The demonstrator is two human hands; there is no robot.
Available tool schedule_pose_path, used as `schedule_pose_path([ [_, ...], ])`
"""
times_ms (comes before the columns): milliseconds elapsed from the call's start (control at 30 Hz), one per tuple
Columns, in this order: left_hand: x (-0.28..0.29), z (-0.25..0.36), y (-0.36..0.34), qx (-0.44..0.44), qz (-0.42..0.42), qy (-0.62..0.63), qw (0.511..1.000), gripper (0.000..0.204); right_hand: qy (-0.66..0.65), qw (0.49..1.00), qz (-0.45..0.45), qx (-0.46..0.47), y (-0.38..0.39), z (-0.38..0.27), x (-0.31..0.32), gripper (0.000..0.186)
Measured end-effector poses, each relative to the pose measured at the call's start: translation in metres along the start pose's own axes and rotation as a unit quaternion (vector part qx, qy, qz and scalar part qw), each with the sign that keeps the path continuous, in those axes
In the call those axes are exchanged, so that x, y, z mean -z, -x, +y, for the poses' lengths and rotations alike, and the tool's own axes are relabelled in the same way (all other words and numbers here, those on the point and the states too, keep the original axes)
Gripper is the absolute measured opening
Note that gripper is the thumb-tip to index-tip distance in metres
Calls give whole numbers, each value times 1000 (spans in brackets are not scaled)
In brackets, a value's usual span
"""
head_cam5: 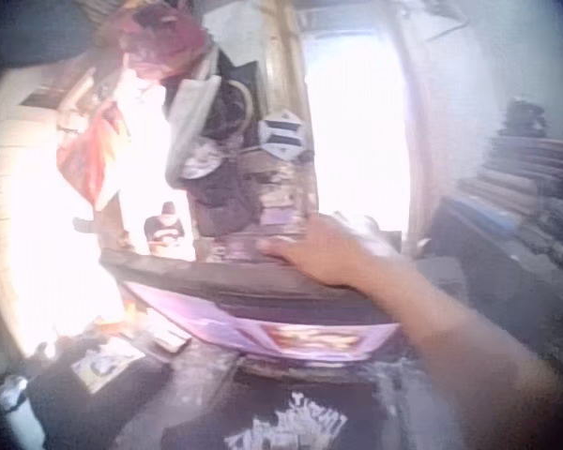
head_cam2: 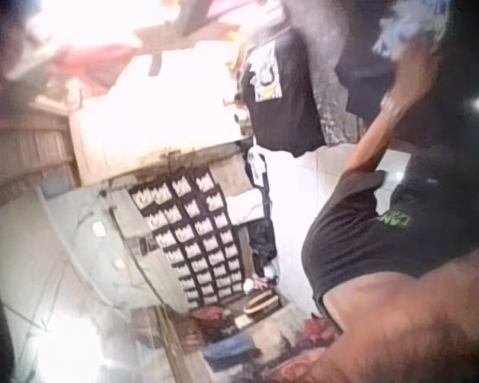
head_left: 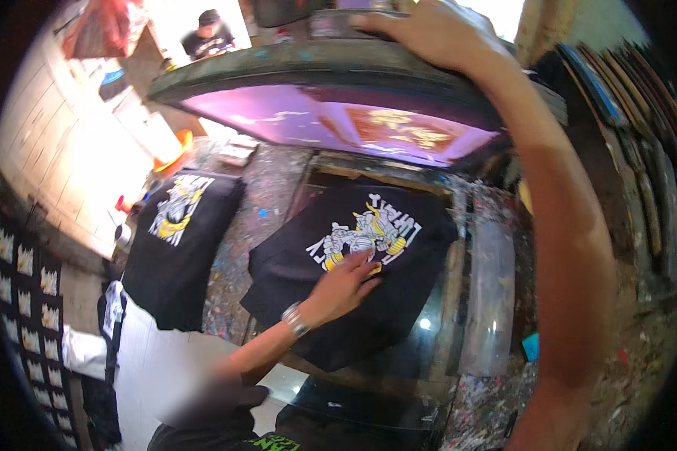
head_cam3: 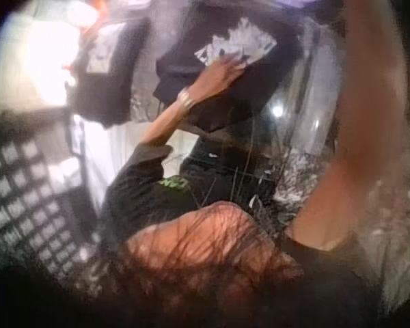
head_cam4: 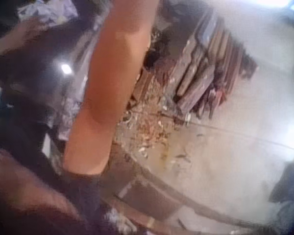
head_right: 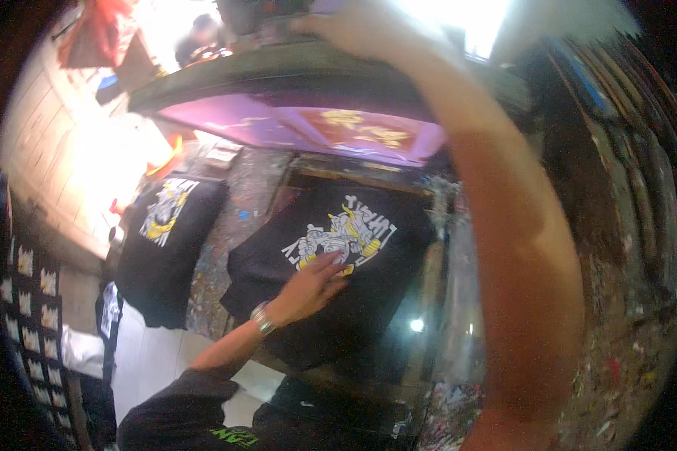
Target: The person performs screen printing on black t-shirts using a squeegee and a screen frame. They repeatedly apply yellow ink to the screen, pull it across the fabric, and lift the frame to reveal the printed design. Another person assists by moving finished shirts aside.
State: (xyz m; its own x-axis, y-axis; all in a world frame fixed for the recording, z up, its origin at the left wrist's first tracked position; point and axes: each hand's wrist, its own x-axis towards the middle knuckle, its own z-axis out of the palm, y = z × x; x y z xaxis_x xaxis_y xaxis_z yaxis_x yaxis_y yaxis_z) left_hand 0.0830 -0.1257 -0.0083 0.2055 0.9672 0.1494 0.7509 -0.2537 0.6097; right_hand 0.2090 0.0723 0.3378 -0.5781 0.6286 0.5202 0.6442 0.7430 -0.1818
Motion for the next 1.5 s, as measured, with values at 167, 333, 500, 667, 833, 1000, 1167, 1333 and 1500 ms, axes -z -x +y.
schedule_pose_path([
  [167, -29, -28, 80, -51, -102, -220, 969, 62, 95, 984, 38, 149, -42, 56, -18, 73],
  [333, -34, -5, 92, -42, -44, -256, 965, 64, -16, 994, 86, 62, -31, 55, -14, 84],
  [500, -56, 16, 88, -78, -40, -33, 996, 33, 10, 998, 60, 14, -33, 44, -16, 85],
  [667, -56, 9, 73, 71, -58, 135, 987, 19, -3, 999, 45, 17, -31, 39, -21, 86],
  [833, -26, 47, 65, -37, -10, 136, 990, 13, -7, 998, 55, 0, -34, 41, -22, 87],
  [1000, -46, 85, 84, -149, -188, 27, 970, 22, -47, 992, 108, 52, -35, 55, -22, 86],
  [1167, -49, 74, 80, -103, -189, 64, 974, 24, -87, 994, 67, 6, -22, 30, -27, 82],
  [1333, -1, -22, 53, 92, 146, -113, 979, 17, -70, 997, 22, 15, -16, 21, -22, 81],
  [1500, -7, -64, 107, 230, 183, -193, 936, 27, 12, 1000, 12, 5, -11, 34, -8, 83],
])
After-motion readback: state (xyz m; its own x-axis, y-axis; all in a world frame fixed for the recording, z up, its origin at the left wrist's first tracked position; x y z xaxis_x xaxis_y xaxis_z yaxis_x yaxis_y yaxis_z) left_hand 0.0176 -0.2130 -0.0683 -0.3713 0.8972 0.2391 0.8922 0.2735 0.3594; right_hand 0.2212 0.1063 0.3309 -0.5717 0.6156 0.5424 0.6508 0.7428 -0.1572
